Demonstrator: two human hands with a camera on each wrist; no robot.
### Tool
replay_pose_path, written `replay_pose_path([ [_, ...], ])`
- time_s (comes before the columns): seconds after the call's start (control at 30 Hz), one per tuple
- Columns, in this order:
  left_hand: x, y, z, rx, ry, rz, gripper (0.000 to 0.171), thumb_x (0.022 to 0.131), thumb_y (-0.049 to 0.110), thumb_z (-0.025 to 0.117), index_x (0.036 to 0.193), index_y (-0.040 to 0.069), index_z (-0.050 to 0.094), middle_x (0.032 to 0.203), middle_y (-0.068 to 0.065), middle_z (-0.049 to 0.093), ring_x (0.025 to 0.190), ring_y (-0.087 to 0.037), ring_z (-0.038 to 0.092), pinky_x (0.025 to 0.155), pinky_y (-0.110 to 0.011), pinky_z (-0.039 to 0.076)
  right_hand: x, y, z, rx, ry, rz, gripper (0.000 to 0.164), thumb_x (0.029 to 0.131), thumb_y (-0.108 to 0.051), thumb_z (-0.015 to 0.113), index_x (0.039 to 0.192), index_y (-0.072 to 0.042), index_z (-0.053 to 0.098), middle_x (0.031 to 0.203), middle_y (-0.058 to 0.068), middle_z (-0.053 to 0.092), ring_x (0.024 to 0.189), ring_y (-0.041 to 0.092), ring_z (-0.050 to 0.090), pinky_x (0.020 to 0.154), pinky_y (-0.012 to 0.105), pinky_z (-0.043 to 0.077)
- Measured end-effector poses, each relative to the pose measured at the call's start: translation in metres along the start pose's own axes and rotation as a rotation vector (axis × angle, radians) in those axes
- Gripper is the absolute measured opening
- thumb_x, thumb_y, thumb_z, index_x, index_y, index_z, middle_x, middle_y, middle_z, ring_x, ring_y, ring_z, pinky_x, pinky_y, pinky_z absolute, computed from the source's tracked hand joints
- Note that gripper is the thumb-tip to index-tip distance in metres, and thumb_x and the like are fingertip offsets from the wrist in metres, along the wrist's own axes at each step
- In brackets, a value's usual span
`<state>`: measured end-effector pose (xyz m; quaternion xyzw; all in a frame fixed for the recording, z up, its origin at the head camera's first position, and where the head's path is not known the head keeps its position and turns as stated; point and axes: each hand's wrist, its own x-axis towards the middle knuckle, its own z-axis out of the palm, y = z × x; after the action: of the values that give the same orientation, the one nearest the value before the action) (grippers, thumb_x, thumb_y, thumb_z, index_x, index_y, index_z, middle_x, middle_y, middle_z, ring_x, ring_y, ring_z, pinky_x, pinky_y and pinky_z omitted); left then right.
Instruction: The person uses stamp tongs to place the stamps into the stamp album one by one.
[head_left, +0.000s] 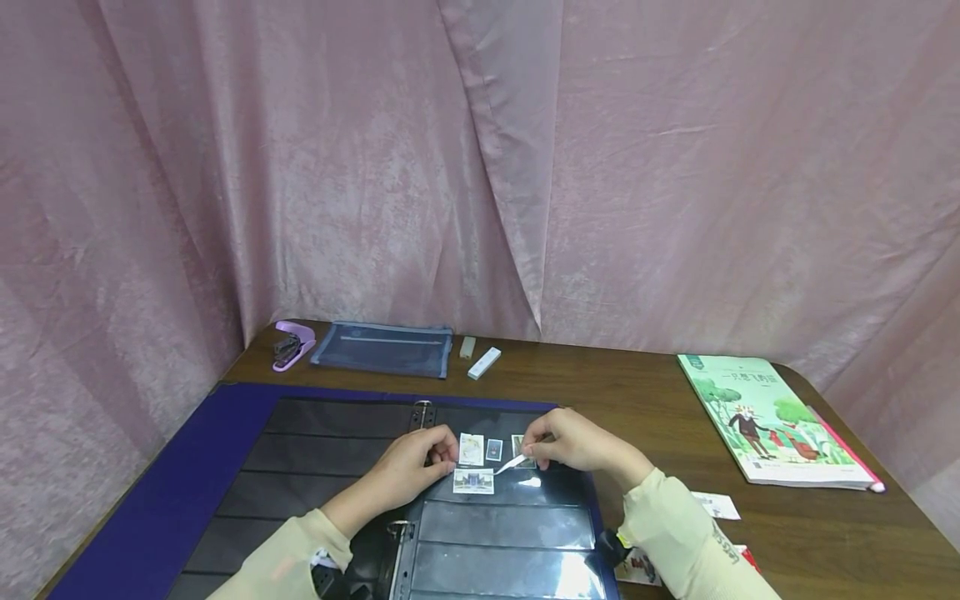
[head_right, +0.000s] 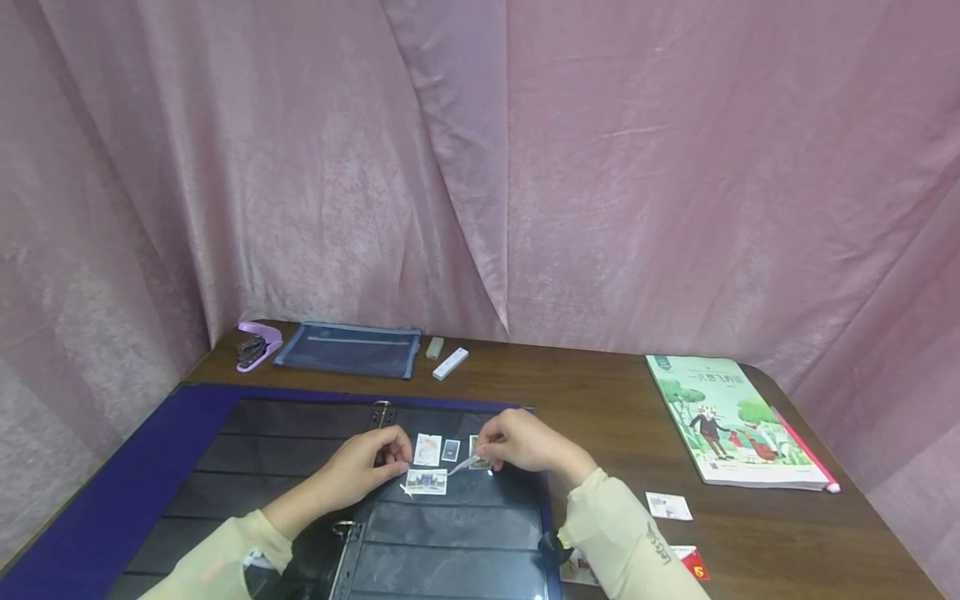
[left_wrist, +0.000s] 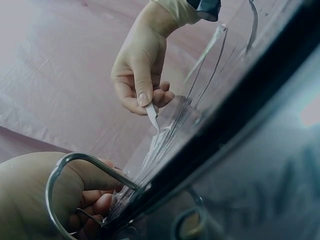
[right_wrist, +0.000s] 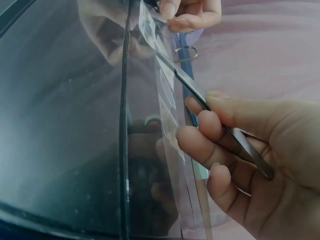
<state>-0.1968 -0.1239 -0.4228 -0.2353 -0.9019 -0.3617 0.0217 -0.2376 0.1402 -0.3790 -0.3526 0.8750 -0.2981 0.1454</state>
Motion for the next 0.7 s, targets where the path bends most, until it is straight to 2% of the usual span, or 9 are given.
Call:
replay_pose_path([
  [0.33, 0.0006, 0.0021, 0.0015, 0.009, 0.013, -0.016, 0.012, 0.081, 0.017, 0.066, 0.082, 0.021, 0.055, 0.074, 0.015, 0.051, 0.070, -0.001, 0.047, 0.063, -0.017, 0.040, 0.0002, -0.0004, -0.0028, 0.021, -0.045, 0.008, 0.012, 0.086, -0.014, 0.058, 0.080, -0.009, 0.067, 0.062, 0.008, 0.063, 0.055, 0.015, 0.054, 0.046, 0.016, 0.034],
  [0.47, 0.0004, 0.0026, 0.0015, 0.009, 0.014, -0.014, 0.013, 0.080, 0.015, 0.067, 0.081, 0.022, 0.055, 0.073, 0.014, 0.051, 0.070, -0.001, 0.047, 0.063, -0.017, 0.041, -0.0010, 0.0011, -0.0050, 0.034, -0.049, 0.017, 0.013, 0.086, -0.016, 0.058, 0.082, -0.009, 0.067, 0.062, 0.006, 0.062, 0.055, 0.012, 0.055, 0.047, 0.017, 0.038],
  [0.7, -0.0001, 0.0013, 0.0012, 0.013, 0.012, -0.011, 0.011, 0.080, 0.017, 0.067, 0.082, 0.016, 0.056, 0.073, 0.012, 0.052, 0.069, -0.001, 0.046, 0.062, -0.017, 0.040, -0.0031, 0.0042, -0.0098, 0.036, -0.029, 0.042, 0.015, 0.087, -0.020, 0.057, 0.084, -0.010, 0.067, 0.061, 0.005, 0.062, 0.056, 0.011, 0.055, 0.050, 0.021, 0.045],
])
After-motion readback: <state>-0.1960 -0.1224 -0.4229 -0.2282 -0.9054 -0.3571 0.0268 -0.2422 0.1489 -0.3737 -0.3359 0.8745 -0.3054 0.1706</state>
